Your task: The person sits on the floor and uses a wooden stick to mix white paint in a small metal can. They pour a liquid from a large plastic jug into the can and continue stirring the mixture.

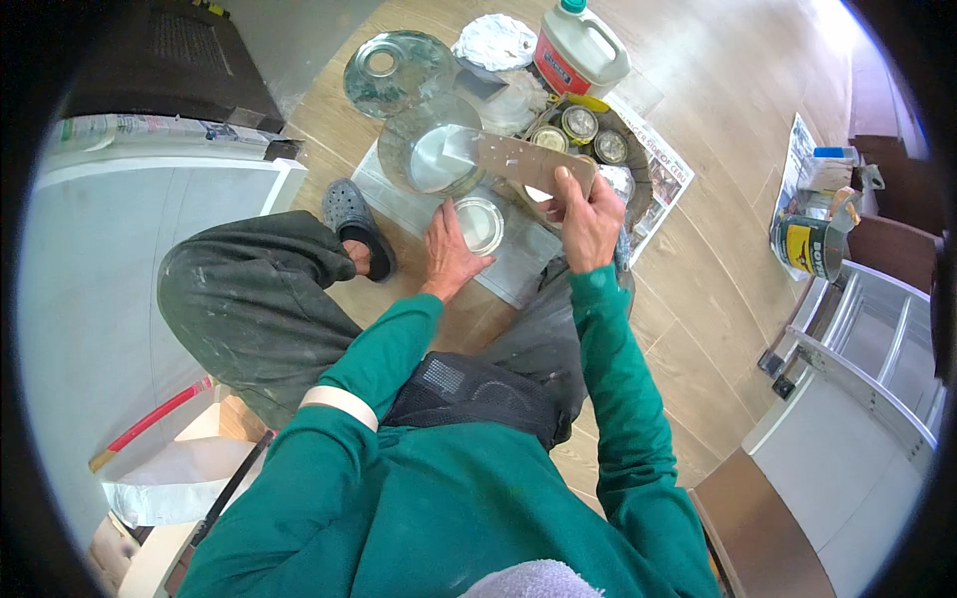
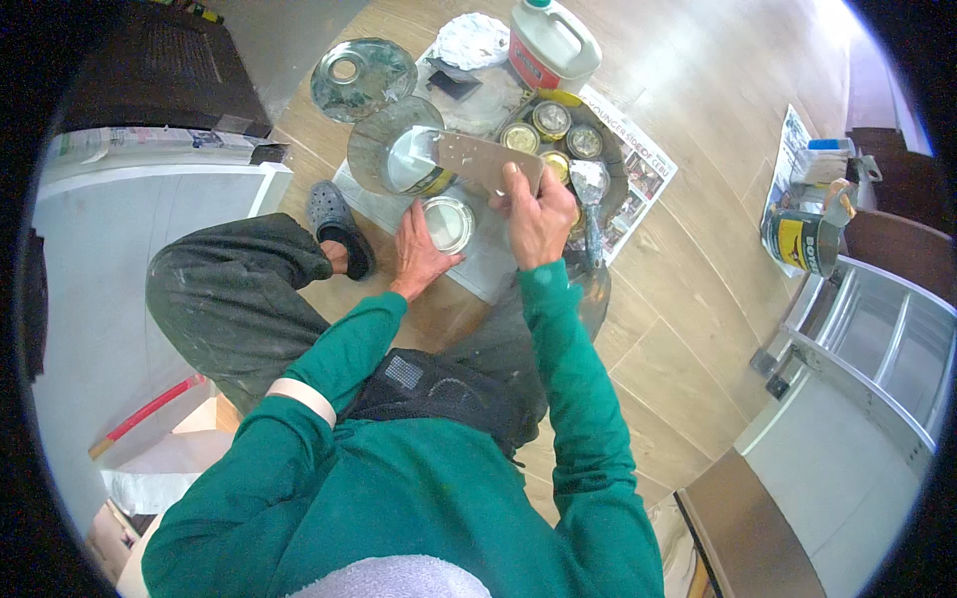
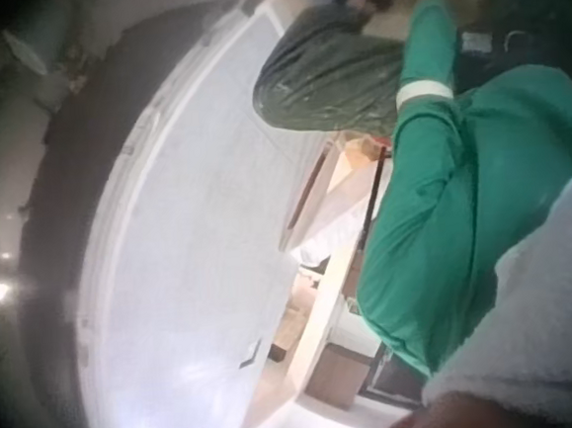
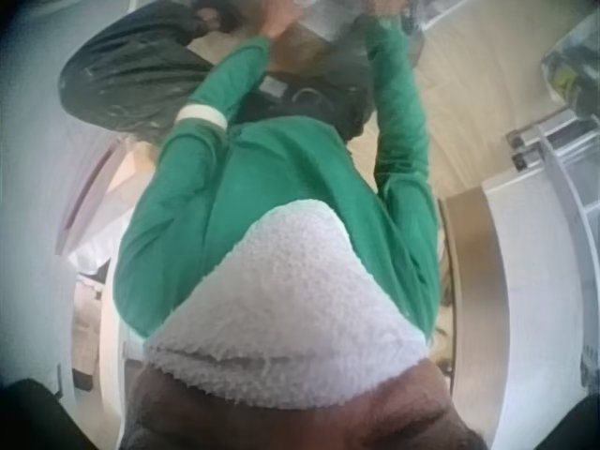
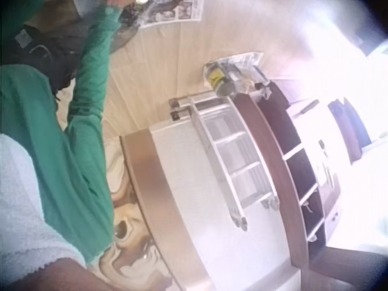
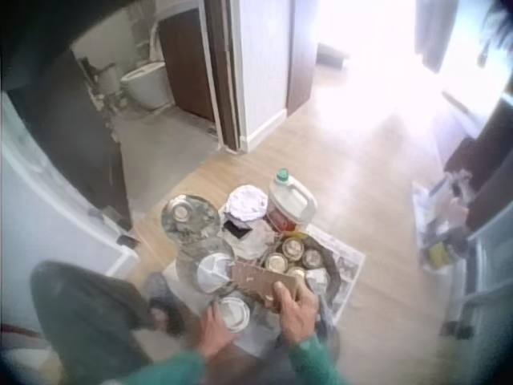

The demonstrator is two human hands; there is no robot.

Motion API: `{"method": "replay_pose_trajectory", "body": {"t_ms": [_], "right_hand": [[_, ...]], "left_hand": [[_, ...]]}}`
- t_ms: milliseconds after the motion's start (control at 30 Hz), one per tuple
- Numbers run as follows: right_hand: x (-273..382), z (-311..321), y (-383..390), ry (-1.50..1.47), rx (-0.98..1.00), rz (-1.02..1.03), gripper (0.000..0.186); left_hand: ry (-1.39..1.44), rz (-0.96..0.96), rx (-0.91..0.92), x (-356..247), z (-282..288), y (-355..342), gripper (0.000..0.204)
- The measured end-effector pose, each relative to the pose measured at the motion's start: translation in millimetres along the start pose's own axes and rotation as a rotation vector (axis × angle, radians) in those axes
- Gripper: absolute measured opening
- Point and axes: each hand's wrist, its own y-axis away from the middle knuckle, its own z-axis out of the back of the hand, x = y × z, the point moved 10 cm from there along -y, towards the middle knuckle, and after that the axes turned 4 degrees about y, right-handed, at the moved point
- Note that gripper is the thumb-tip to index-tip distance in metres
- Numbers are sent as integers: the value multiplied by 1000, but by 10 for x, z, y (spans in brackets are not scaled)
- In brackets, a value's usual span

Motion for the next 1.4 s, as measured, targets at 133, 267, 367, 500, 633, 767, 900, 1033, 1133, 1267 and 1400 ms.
{"method": "replay_pose_trajectory", "body": {"t_ms": [133,267,367,500,633,767,900,1033,1133,1267,1400], "right_hand": [[42,-51,280,131,42,89,26],[-13,-33,433,0,30,144,25],[-170,60,394,-49,3,71,25],[-375,97,312,-259,-13,-65,24],[-487,120,288,-483,-65,-217,31],[-320,177,299,-489,-64,-266,33],[131,270,337,-552,-66,-238,29],[892,294,379,-503,21,-100,30],[1477,221,424,-366,64,10,26],[2177,-78,550,-134,113,215,19],[2733,-520,709,277,160,447,20]], "left_hand": [[57,-75,8,36,28,-91,123],[81,-93,65,-84,203,5,118],[65,-138,34,-324,591,177,116],[61,-193,88,-596,1387,275,109],[-23,-460,75,-987,2347,116,107],[-127,-485,109,-1127,2933,-229,105],[-203,-460,55,-1148,3176,-528,105],[-164,-470,-20,-1127,3254,-670,104],[-78,-451,-61,-1113,3285,-717,103],[-20,-452,-76,-1202,3296,-742,102],[-46,-506,-54,-1362,3253,-731,102]]}}
